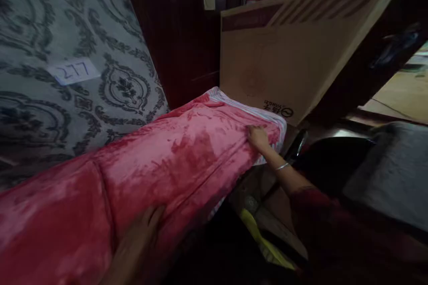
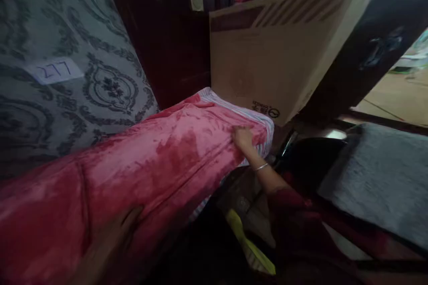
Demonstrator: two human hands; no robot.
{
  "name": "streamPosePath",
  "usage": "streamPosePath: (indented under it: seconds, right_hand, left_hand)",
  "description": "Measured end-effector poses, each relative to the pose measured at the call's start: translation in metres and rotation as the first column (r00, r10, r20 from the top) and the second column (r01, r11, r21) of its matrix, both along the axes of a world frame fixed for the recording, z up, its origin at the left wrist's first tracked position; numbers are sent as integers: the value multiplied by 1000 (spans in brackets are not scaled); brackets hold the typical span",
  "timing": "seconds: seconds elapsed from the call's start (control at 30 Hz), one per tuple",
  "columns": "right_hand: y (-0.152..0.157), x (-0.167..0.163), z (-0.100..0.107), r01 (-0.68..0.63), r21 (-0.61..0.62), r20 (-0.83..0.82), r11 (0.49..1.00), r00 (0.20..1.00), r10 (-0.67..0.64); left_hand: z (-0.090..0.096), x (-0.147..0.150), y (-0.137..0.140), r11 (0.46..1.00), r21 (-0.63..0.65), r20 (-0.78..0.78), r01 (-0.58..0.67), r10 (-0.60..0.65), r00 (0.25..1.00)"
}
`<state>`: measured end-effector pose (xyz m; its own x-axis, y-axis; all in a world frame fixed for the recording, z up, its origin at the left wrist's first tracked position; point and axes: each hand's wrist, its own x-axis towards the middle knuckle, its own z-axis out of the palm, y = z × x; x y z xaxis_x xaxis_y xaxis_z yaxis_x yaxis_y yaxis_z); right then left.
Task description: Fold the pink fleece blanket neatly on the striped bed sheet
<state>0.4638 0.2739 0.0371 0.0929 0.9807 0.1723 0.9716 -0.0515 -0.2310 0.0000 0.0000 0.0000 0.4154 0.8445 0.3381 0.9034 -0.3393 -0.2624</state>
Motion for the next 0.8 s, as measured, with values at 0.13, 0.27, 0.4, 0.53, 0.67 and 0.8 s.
streamPosePath:
  seconds: [0.13, 0.27, 0.4, 0.53, 0.67, 0.8]
  right_hand:
    - [15, 4, 7, 39, -6, -34, 999, 999, -40]
    - [34, 5, 17, 34, 19, -105, 999, 994, -31]
    - [51, 12, 20, 36, 51, -219, 998, 976, -24]
    - [52, 22, 9, 59, -2, -287, 998, 956, -57]
    - [48, 28, -4, 54, -23, -283, 998, 957, -58]
    - [47, 31, -8, 44, -30, -244, 999, 969, -49]
  left_hand:
    - [-6, 3, 9, 999, 9, 9, -52, 52, 999]
    - [-2, 6, 12, 995, 104, -1, 8, -8, 1000]
    - [9, 8, 9, 980, 174, -4, 98, -99, 995]
    - [8, 5, 7, 990, 115, 18, 80, -83, 996]
    - [3, -1, 5, 997, 39, 102, 59, -63, 993]
    - [20, 1, 5, 995, -89, 234, 47, -25, 972]
